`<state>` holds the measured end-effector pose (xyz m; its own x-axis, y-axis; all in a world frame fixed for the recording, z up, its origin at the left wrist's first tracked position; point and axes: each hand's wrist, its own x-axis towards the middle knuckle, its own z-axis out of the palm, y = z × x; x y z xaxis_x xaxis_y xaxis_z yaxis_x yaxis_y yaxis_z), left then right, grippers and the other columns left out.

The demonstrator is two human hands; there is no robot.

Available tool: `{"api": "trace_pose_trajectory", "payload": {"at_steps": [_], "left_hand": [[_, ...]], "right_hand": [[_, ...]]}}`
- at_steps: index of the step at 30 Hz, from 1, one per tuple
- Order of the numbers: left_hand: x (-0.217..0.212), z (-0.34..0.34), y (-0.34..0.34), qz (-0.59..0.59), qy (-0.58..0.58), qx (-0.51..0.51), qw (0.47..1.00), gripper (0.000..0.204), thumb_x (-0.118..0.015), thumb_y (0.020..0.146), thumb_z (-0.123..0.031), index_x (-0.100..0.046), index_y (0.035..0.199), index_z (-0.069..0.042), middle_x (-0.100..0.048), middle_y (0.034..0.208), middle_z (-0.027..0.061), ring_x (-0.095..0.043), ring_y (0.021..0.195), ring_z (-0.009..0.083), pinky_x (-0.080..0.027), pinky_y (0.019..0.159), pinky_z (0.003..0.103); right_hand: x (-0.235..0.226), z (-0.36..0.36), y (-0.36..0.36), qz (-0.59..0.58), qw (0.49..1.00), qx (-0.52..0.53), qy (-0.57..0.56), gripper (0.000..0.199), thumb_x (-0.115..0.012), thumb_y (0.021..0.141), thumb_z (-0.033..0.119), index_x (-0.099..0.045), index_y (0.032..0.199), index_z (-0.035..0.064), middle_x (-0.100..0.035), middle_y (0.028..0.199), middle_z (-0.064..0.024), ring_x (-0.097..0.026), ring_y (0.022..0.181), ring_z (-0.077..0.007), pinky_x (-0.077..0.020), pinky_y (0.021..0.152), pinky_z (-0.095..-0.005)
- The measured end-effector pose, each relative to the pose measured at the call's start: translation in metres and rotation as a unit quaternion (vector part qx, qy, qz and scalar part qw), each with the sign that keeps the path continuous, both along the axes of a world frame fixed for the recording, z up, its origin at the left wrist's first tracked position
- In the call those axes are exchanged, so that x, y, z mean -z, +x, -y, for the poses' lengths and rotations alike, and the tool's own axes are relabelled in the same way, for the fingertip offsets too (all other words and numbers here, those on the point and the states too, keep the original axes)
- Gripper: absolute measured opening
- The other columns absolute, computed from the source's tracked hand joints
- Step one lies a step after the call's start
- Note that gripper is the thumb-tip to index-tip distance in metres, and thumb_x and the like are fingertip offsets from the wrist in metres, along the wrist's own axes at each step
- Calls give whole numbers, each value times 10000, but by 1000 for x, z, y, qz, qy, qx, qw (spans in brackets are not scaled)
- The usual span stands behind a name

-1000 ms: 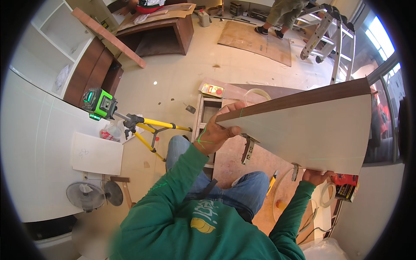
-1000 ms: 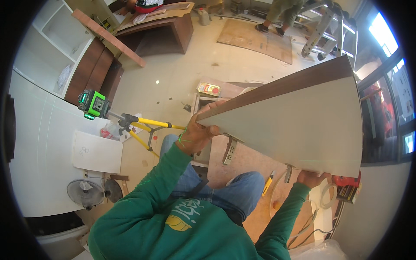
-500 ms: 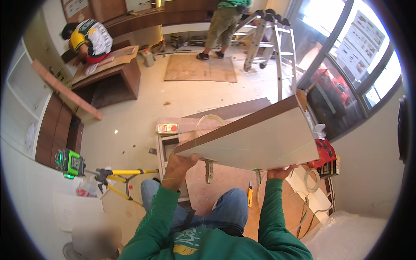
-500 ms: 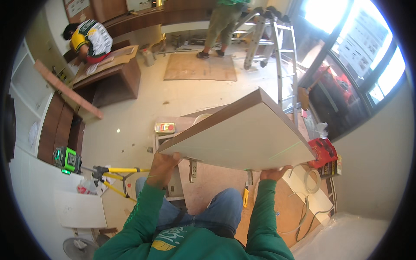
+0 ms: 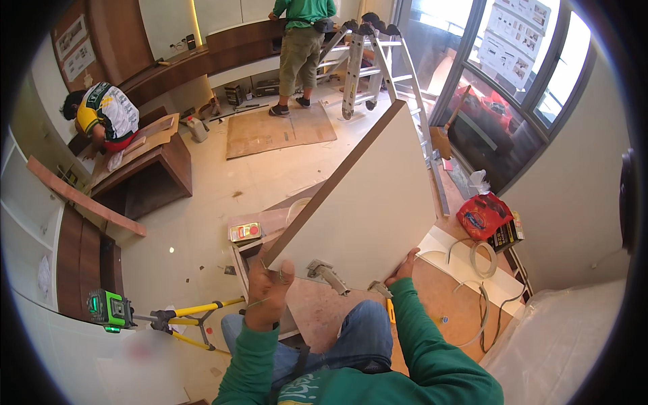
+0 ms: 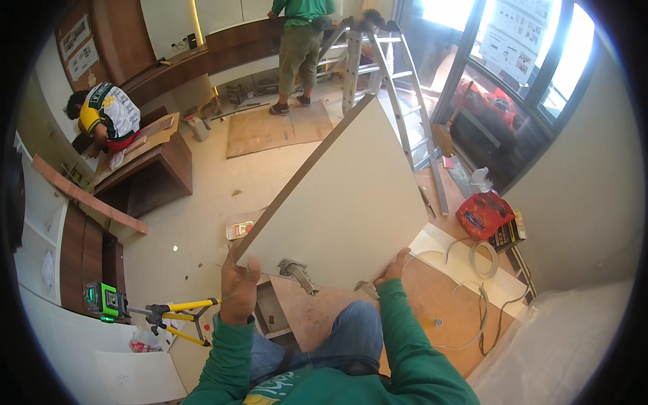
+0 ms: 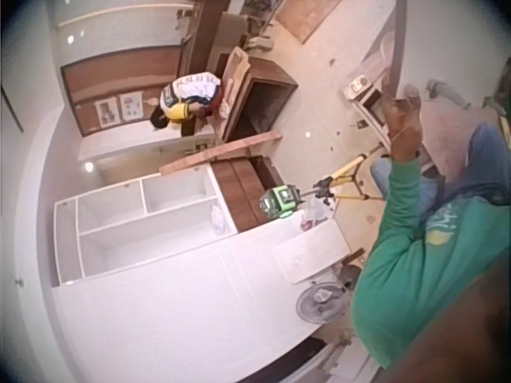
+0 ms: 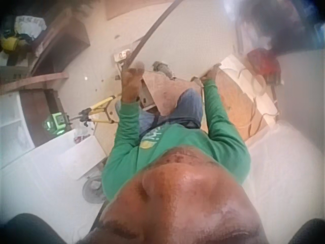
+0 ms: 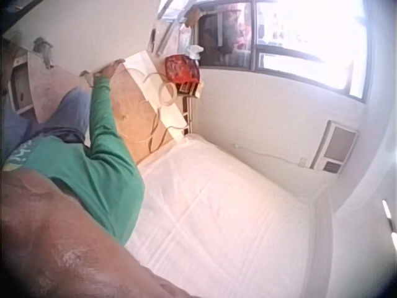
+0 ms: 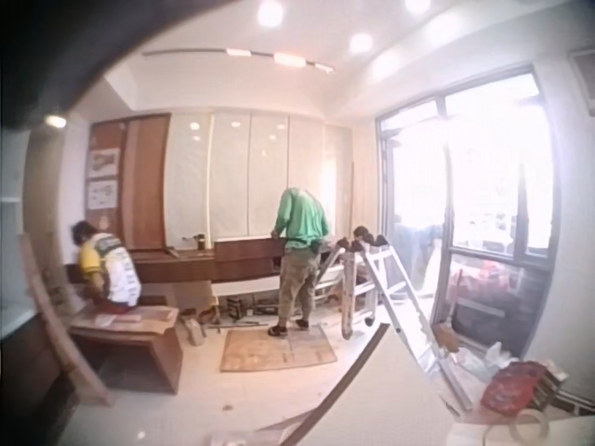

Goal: The person assembles a cabinet door by wiping its surface, attaching metal hinges, and trimming the edges with a utility knife. They repeatedly flip the door to work on both sides and use a sanding block to smooth the edges.

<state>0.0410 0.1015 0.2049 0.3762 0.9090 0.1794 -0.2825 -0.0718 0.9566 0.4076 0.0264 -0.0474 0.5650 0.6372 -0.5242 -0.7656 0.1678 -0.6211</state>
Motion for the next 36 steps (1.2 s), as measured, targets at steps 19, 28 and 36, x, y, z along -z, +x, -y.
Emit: {"api": "trace_pose_trajectory", "payload": {"at_steps": [19, 28, 36], "left_hand": [[-50, -22, 63, -3, 86, 197, 977, 1000, -684, 893, -825, -549, 1436, 3, -602, 1419, 141, -646, 1130, 205, -538, 1072, 468], [-71, -10, 99, 54, 136, 231, 962, 892, -873, 818, -691, -575, 1346, -38, -590, 1310, 104, -635, 1075, 184, -573, 1020, 420], [-66, -75, 127, -86, 286, 2, 954, 965, -916, 766, -671, -567, 1409, -42, -587, 1378, 166, -622, 1294, 318, -540, 1080, 501]], "right_hand": [[21, -78, -83, -61, 985, -141, 80, 913, -349, 1008, 810, -461, 1586, 113, -521, 1578, -170, -541, 1391, -388, -463, 1154, -551], [41, -45, -88, -100, 980, -168, 28, 790, -416, 1014, 715, -538, 1483, 92, -591, 1462, -179, -605, 1275, -378, -514, 1073, -531], [69, 4, -97, -132, 973, -187, -43, 683, -475, 1019, 631, -607, 1391, 73, -653, 1359, -186, -663, 1172, -369, -560, 1001, -513]]}}
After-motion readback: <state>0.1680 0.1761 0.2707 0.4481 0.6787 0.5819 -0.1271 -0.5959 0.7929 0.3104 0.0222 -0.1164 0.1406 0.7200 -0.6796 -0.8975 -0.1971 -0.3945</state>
